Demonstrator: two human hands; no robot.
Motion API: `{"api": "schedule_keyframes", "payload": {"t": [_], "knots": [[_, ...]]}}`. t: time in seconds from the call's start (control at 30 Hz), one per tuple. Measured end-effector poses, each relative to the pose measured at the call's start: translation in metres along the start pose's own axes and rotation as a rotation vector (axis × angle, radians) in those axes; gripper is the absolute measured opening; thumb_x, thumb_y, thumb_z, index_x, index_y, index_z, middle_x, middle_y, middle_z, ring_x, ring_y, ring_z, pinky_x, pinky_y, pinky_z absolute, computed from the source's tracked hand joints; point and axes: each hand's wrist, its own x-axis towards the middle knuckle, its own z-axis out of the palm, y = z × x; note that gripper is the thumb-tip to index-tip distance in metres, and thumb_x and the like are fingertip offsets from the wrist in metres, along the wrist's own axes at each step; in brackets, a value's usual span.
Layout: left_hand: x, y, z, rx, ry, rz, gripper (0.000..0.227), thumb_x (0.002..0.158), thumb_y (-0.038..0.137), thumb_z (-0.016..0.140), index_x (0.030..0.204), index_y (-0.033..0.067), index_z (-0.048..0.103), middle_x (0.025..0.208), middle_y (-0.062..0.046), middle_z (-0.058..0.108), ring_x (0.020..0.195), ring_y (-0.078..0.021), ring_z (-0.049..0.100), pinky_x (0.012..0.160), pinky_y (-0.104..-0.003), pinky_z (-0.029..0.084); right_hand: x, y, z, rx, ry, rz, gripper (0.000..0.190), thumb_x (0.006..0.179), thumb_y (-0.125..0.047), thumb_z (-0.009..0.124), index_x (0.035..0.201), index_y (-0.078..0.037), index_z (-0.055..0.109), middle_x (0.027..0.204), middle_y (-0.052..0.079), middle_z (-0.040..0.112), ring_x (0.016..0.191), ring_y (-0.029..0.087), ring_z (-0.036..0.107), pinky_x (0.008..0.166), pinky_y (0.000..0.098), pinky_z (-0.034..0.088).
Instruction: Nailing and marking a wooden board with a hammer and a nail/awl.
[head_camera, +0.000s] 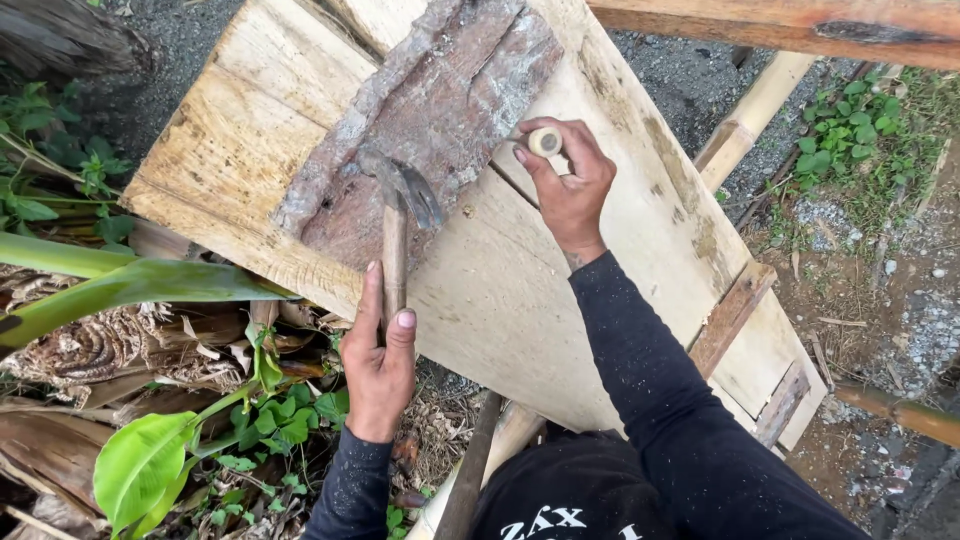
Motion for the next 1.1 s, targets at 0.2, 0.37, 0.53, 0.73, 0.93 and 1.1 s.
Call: {"api": "schedule_keyframes", "payload": {"t": [0.2, 0.37, 0.53, 0.73, 0.93, 1.1], "knots": [[0.008, 0.029, 0.006, -0.045, -0.048, 0.23, 0.06, 0.109, 0.024, 0.061, 0.158, -0.0008, 0.04, 0.139, -0.024, 0.067, 0.117, -0.0246, 0.07, 0.1, -0.035, 0.055, 0.006, 0.065, -0.012, 0.141, 0.186, 0.272, 0.024, 0.09, 0.002, 0.086, 0.1, -0.002, 0.064, 0.098, 0.007, 0.076, 0.088, 0.009, 0.073, 0.081, 0.0255, 0.063], [0.019, 0.057, 0.028, -0.017, -0.153, 0.224, 0.061, 0.106, 0.025, 0.063, 0.16, 0.0066, 0.041, 0.105, -0.015, 0.071, 0.085, -0.0195, 0.07, 0.079, -0.033, 0.058, -0.002, 0.081, -0.011, 0.196, 0.207, 0.276, 0.024, 0.089, 0.001, 0.084, 0.098, -0.002, 0.062, 0.101, 0.009, 0.076, 0.092, 0.011, 0.074, 0.085, 0.0262, 0.065], [0.024, 0.089, 0.045, 0.059, -0.185, 0.498, 0.062, 0.106, 0.024, 0.068, 0.161, 0.0176, 0.039, 0.097, -0.008, 0.065, 0.074, -0.0185, 0.067, 0.07, -0.035, 0.058, -0.014, 0.09, -0.005, 0.016, 0.162, 0.025, 0.031, 0.088, 0.004, 0.086, 0.105, 0.002, 0.06, 0.101, 0.012, 0.068, 0.091, 0.014, 0.068, 0.083, 0.0271, 0.061], [0.048, 0.088, 0.065, 0.386, -0.202, 0.695, 0.06, 0.102, 0.028, 0.071, 0.154, 0.0338, 0.042, 0.08, -0.007, 0.053, 0.058, -0.0216, 0.057, 0.051, -0.04, 0.049, -0.014, 0.083, 0.007, 0.223, 0.287, 0.246, 0.029, 0.086, 0.003, 0.088, 0.099, 0.0, 0.062, 0.097, 0.008, 0.075, 0.088, 0.012, 0.072, 0.082, 0.0287, 0.063], [0.069, 0.095, 0.064, 0.691, -0.319, 0.422, 0.059, 0.102, 0.031, 0.065, 0.156, 0.0294, 0.041, 0.071, -0.006, 0.051, 0.046, -0.0206, 0.054, 0.037, -0.038, 0.046, -0.02, 0.093, 0.017, 0.129, 0.255, 0.202, 0.028, 0.086, 0.005, 0.088, 0.103, 0.001, 0.066, 0.099, 0.009, 0.074, 0.089, 0.013, 0.07, 0.08, 0.0276, 0.06], [0.061, 0.077, 0.058, 0.568, -0.19, 0.731, 0.055, 0.112, 0.028, 0.058, 0.16, 0.0374, 0.034, 0.079, -0.006, 0.051, 0.055, -0.0173, 0.052, 0.043, -0.036, 0.046, -0.026, 0.107, 0.025, 0.403, 0.34, 0.263, 0.028, 0.084, 0.006, 0.085, 0.102, 0.0, 0.065, 0.1, 0.009, 0.075, 0.09, 0.014, 0.07, 0.085, 0.0301, 0.061]]}}
